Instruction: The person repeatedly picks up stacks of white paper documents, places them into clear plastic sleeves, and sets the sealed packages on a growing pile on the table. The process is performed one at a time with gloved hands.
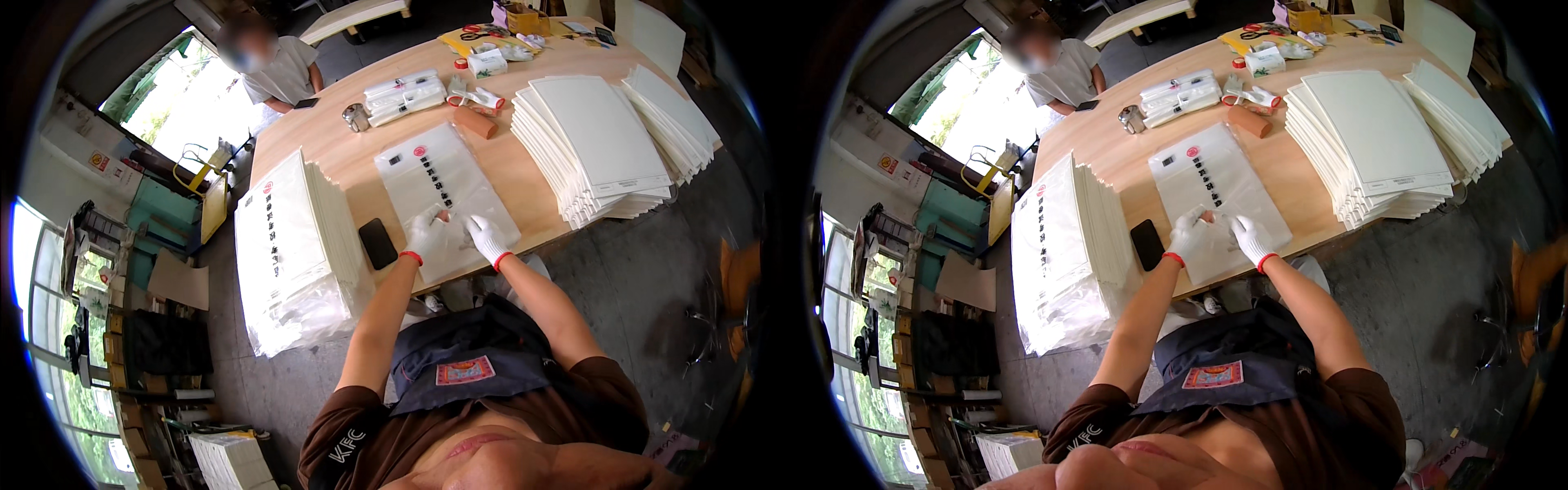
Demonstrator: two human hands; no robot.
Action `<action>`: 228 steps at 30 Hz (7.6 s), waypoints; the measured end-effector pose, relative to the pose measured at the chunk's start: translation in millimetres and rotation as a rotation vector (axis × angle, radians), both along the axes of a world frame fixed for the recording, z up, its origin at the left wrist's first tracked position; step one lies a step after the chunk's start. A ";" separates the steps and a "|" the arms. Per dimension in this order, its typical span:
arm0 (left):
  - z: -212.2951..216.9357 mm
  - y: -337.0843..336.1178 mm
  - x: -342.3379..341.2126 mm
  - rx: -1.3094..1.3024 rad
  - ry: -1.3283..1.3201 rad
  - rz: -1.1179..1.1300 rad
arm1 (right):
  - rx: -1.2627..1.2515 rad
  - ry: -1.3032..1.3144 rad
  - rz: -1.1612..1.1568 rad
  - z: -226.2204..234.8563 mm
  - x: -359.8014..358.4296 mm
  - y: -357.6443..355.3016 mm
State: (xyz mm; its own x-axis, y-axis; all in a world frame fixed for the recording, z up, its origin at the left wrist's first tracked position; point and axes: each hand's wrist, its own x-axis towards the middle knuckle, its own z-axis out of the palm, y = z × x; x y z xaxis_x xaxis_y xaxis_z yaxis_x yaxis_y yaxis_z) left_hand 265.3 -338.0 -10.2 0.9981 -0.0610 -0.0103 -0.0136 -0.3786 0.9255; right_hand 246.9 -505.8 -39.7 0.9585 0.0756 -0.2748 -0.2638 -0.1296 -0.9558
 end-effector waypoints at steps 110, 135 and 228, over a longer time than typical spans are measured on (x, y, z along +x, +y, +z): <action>-1.0 -40.7 -167.1 0.239 -0.446 -0.207 | -1.305 -0.843 0.137 53.7 -117.7 -59.2; -16.5 42.1 -252.0 0.079 -0.062 0.365 | -1.145 -0.837 0.501 59.3 -158.5 -96.3; -71.4 -1.2 -2.1 0.436 -0.020 -0.338 | 0.375 -0.460 0.343 144.6 15.7 -46.8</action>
